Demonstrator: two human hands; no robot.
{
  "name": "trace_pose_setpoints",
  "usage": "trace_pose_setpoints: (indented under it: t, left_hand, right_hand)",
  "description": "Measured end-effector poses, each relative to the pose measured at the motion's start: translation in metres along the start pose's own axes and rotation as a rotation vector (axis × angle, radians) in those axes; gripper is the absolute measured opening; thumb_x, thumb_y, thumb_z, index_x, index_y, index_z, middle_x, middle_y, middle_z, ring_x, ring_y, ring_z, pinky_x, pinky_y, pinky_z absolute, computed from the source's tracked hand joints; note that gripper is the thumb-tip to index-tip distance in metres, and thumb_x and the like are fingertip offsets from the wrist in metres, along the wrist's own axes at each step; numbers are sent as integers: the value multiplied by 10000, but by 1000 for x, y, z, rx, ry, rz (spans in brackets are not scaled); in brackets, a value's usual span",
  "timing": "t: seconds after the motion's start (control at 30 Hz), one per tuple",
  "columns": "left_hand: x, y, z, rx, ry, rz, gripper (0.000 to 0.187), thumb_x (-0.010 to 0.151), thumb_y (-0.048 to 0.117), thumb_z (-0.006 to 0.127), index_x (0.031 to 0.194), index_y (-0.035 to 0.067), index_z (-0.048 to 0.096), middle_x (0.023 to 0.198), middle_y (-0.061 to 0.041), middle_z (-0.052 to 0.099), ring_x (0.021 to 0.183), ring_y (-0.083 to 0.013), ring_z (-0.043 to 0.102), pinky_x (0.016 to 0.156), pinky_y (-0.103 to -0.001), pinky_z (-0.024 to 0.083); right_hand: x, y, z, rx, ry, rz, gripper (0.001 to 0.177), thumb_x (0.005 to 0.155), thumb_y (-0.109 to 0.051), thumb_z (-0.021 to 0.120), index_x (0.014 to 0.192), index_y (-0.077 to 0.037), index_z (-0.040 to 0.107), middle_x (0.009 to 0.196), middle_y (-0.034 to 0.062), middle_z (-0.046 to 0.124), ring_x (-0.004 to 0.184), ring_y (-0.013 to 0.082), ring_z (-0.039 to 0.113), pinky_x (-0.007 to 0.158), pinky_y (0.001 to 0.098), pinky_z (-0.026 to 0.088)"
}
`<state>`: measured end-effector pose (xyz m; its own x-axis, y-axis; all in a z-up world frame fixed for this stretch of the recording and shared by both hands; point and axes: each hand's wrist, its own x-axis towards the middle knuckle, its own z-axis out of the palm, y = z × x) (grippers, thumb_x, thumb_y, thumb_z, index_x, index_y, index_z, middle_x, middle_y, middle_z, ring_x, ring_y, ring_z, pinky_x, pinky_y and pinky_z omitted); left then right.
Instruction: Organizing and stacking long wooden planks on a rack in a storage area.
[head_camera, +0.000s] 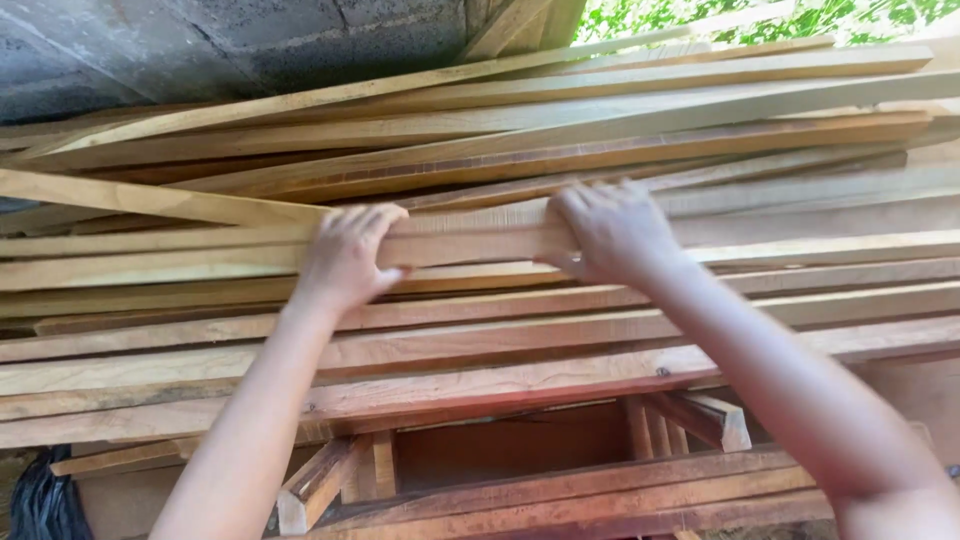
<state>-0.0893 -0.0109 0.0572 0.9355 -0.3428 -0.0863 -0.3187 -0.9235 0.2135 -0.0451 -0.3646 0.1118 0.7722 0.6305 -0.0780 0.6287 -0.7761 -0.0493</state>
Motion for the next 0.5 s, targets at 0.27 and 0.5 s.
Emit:
trace_pose_setpoints:
  t: [0.27, 0.5]
  left_hand:
    - [27, -13, -44, 102, 320, -46, 776, 841, 539, 824, 1475, 173, 566, 1449, -33, 609, 1352, -238, 510, 1179, -497, 279]
    - [79, -35, -28, 297, 564, -154, 766, 869, 481, 830, 1508, 181, 533, 1483, -55, 589, 1439, -295, 411, 1211, -600, 129]
  right_hand:
    - [50, 22, -40, -173, 223, -62, 718, 824, -729, 706, 1203, -126, 618, 1093, 83, 702, 1005, 259, 698, 907, 434, 488]
    - [95, 32, -8, -200, 498, -37, 706, 880, -633, 767, 1350, -133, 602, 1204, 74, 680, 1168, 276, 608, 1019, 473, 409]
